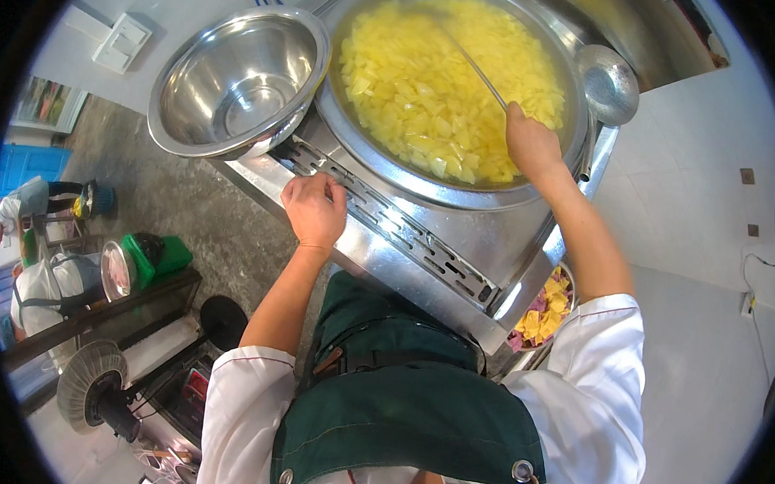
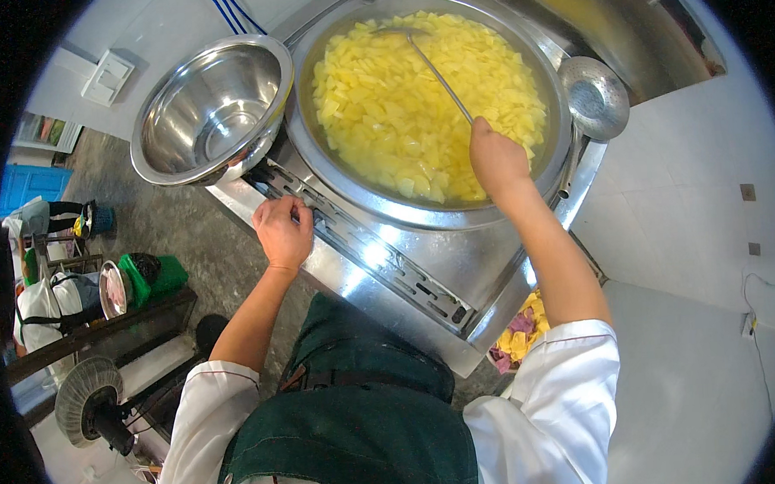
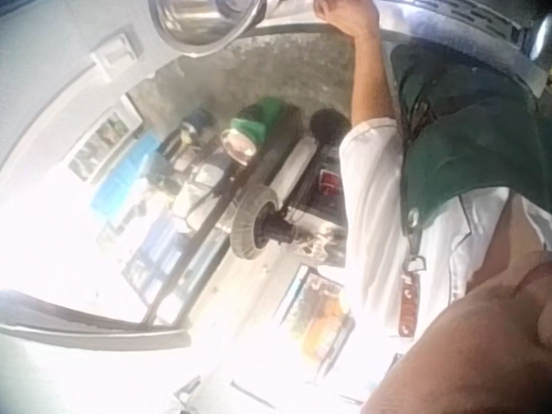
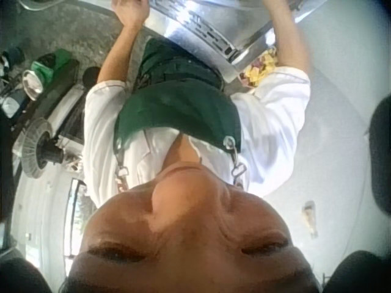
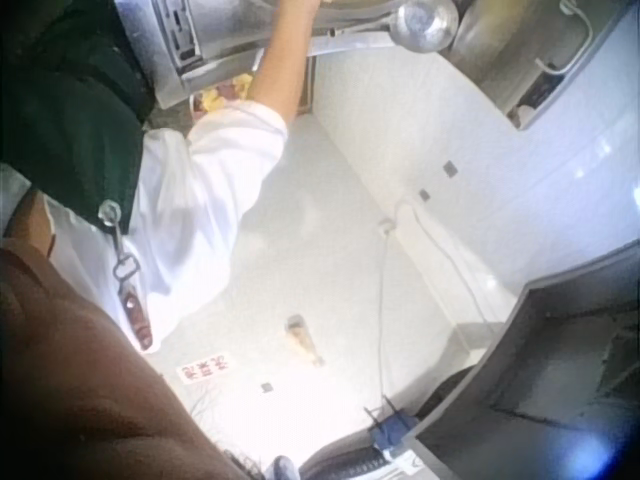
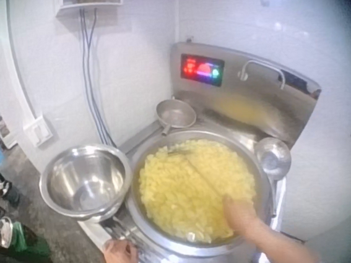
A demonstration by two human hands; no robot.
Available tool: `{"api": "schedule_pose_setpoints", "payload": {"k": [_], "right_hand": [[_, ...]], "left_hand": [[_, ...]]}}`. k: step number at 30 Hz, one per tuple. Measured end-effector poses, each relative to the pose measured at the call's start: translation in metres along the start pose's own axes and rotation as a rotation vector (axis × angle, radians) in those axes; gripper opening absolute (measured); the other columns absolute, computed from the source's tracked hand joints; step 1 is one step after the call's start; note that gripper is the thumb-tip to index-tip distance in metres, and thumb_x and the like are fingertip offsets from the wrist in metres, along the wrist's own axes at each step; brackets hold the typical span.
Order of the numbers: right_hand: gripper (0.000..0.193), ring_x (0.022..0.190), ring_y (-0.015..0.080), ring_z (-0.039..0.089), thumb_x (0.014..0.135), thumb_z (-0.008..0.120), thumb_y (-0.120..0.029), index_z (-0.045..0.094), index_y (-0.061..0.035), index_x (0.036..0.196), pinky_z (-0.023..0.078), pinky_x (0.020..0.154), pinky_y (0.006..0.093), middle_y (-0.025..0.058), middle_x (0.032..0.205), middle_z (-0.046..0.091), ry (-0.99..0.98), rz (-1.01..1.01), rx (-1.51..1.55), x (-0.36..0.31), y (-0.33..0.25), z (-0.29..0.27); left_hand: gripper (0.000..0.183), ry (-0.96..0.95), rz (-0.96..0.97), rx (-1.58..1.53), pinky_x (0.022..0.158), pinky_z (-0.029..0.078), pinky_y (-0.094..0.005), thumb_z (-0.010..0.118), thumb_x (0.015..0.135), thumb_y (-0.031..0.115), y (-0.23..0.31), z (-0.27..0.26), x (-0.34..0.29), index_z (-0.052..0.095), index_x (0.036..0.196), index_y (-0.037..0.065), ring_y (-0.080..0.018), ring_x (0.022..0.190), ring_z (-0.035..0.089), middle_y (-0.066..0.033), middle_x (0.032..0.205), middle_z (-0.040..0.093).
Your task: The person stirs a large pot of yellow food on a commercial stove using a ladle. The person repeatedly scoops and mixes the contents to ensure even cooking. A coworker is visible in the background handling other kitchen tasks.
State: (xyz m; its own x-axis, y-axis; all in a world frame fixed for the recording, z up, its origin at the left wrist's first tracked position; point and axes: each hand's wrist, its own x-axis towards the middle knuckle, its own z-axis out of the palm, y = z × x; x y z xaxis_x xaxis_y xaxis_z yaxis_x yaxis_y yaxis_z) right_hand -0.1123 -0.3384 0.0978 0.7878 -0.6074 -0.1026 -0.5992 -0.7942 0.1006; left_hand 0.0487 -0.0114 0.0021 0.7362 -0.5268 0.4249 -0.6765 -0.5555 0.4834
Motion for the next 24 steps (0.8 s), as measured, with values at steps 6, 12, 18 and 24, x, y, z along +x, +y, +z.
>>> {"api": "schedule_pose_setpoints", "payload": {"k": [6,12,18,24], "right_hand": [[0.030,0.073,0.0425,0.073,0.096,0.053,-0.011,0.046,-0.0060,0.124,0.056,0.058,0.0546,0.0229,0.082,0.072,-0.046,0.193,0.039,-0.131,0.006,-0.009],[0.042,0.094,0.0429,0.070,0.096,0.067,-0.033,0.052,-0.0094,0.128,0.055,0.076,0.0526,0.0220,0.105,0.070,0.078,0.344,0.579,-0.217,-0.051,0.033],[0.038,0.099,0.0333,0.067,0.095,0.072,-0.021,0.061,-0.0053,0.127,0.056,0.083,0.0419,0.0170,0.111,0.064,0.447,0.571,0.998,-0.327,-0.044,0.073],[0.023,0.091,0.0281,0.074,0.086,0.075,-0.012,0.073,-0.0008,0.106,0.056,0.082,0.0364,0.0178,0.095,0.076,0.408,1.534,1.014,-0.466,0.037,0.254]], "left_hand": [[0.009,0.033,0.039,0.044,0.091,0.044,-0.0419,0.068,0.084,0.014,-0.004,0.004,-0.002,0.065,0.075,0.013,-0.0260,0.082,0.062,-0.0012,0.071,0.062],[0.006,-0.016,0.079,0.082,0.081,0.047,-0.0471,0.068,0.085,0.017,-0.019,0.011,-0.005,0.070,0.083,0.011,-0.0333,0.084,0.064,-0.0091,0.079,0.069],[0.013,-0.060,0.052,-0.023,0.075,0.050,-0.0492,0.064,0.092,0.016,-0.018,0.005,-0.001,0.071,0.092,0.005,-0.0381,0.084,0.064,-0.0143,0.086,0.069],[0.002,-0.303,0.530,-0.197,0.084,0.046,-0.0408,0.064,0.093,0.005,0.034,0.001,-0.050,0.066,0.093,0.006,-0.0295,0.087,0.060,-0.0094,0.092,0.067]]}}
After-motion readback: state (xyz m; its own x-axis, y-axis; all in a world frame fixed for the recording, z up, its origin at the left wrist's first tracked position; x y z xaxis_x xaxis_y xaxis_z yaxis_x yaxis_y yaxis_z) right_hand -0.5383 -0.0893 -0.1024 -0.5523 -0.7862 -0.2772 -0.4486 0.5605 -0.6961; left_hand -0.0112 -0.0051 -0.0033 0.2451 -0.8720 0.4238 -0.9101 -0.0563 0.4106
